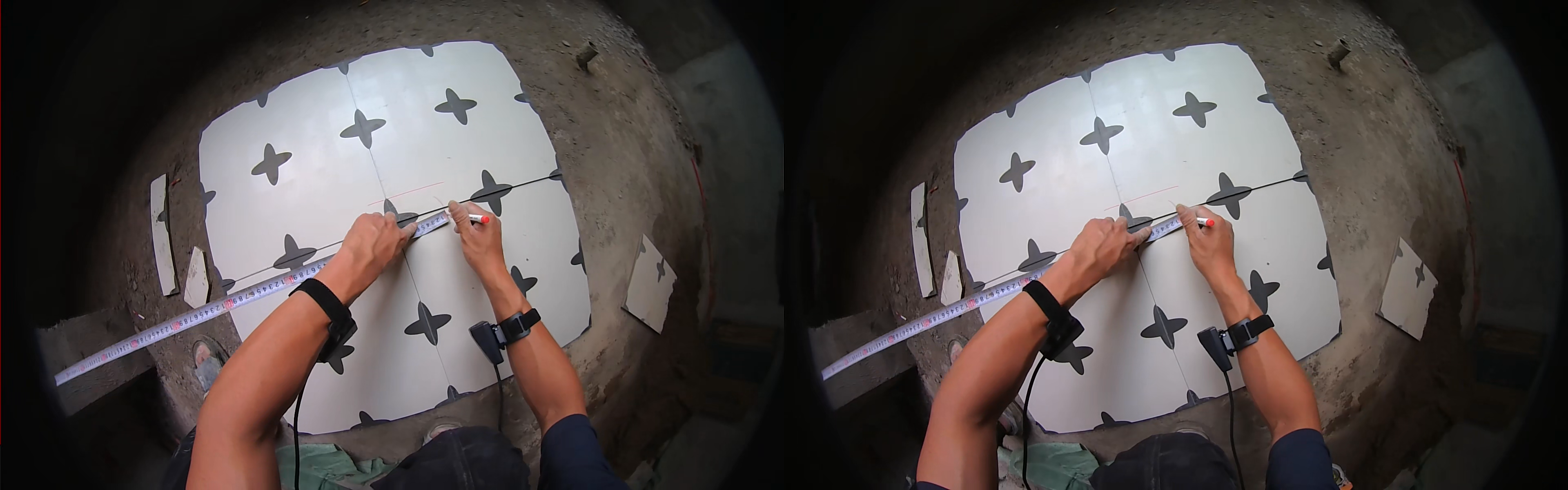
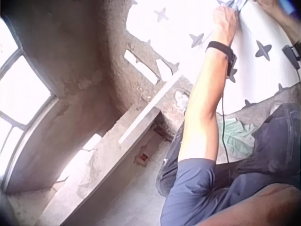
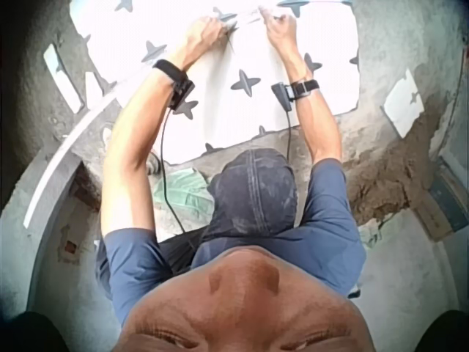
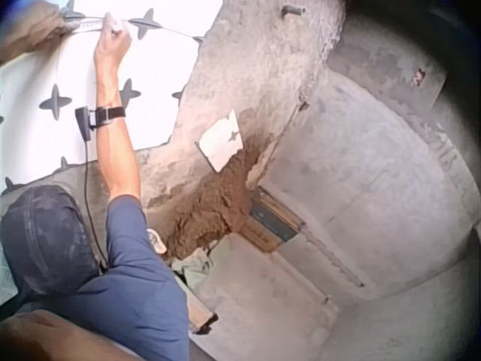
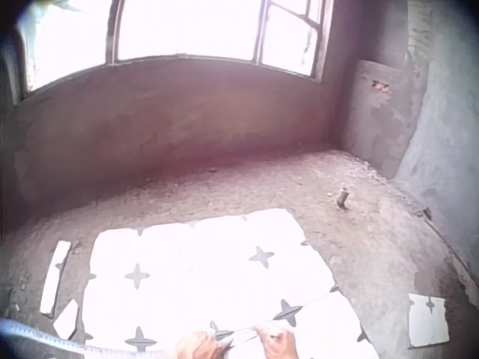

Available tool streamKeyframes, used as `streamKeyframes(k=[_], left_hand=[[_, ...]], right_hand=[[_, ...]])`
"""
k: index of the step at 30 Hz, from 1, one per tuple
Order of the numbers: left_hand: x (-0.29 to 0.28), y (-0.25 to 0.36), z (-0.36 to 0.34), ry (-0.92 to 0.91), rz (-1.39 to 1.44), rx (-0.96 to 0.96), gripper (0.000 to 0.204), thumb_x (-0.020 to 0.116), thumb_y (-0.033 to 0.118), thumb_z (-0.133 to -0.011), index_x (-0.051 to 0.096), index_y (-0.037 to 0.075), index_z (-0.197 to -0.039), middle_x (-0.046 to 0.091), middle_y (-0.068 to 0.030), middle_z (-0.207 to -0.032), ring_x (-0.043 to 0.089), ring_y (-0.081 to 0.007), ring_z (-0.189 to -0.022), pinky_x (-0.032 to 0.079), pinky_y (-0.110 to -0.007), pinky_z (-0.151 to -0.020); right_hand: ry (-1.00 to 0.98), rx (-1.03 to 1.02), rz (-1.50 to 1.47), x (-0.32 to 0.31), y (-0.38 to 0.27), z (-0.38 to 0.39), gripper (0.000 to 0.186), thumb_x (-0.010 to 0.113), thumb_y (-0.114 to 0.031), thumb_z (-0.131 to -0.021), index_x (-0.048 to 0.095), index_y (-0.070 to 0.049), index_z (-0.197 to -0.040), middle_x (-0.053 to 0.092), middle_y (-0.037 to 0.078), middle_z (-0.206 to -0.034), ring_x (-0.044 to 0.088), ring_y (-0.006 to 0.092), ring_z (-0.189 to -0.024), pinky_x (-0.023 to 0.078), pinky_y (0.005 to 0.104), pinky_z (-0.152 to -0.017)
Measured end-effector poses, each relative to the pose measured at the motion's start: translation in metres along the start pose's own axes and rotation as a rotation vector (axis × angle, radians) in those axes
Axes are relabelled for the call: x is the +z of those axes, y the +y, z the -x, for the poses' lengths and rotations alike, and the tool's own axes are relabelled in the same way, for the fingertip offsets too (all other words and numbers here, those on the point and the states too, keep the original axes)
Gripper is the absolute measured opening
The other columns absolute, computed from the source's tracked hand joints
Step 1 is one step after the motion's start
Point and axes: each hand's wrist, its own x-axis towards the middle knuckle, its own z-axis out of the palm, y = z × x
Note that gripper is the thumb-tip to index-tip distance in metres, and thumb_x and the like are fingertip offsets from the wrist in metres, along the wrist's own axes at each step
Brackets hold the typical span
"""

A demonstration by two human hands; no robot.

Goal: Use a measuring tape and a marker to measure and mark a circle on a set of tiles on the floor.

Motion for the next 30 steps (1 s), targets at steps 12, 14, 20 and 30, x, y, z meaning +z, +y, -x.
streamKeyframes(k=[12,14,20,30], left_hand=[[-0.015,-0.013,-0.013,-0.074,-0.178,0.089,0.038,0.048,0.015,-0.102,0.061,0.022,-0.138,0.069,-0.0104,-0.092,0.071,-0.0241,-0.081,0.056,-0.034,-0.067],[-0.018,-0.014,-0.014,-0.091,-0.181,0.084,0.039,0.048,0.015,-0.102,0.061,0.024,-0.138,0.069,-0.0102,-0.092,0.071,-0.0238,-0.081,0.056,-0.034,-0.067],[-0.021,-0.018,-0.016,-0.12,-0.204,0.11,0.044,0.05,0.014,-0.101,0.057,0.029,-0.142,0.068,-0.01,-0.096,0.072,-0.0229,-0.084,0.056,-0.033,-0.068],[-0.026,-0.023,-0.021,-0.135,-0.215,0.149,0.047,0.052,0.015,-0.1,0.057,0.034,-0.143,0.067,-0.0106,-0.099,0.071,-0.0225,-0.088,0.056,-0.034,-0.071]], right_hand=[[0.019,0.036,-0.012,0.0,0.001,0.008,0.059,0.057,-0.055,-0.1,0.069,0.001,-0.086,0.042,0.008,-0.052,0.038,0.0167,-0.051,0.034,0.0368,-0.049],[0.021,0.049,-0.002,-0.001,0.001,0.01,0.058,0.057,-0.054,-0.101,0.069,0.001,-0.087,0.043,0.008,-0.052,0.039,0.017,-0.051,0.034,0.0371,-0.049],[0.015,0.071,-0.006,0.0,0.001,0.014,0.057,0.057,-0.053,-0.101,0.068,0.001,-0.086,0.048,0.012,-0.053,0.045,0.0211,-0.05,0.037,0.0388,-0.05],[0.045,0.079,-0.017,0.001,0.0,0.023,0.058,0.057,-0.053,-0.101,0.066,0.002,-0.083,0.051,0.013,-0.055,0.046,0.0243,-0.052,0.039,0.0401,-0.052]])
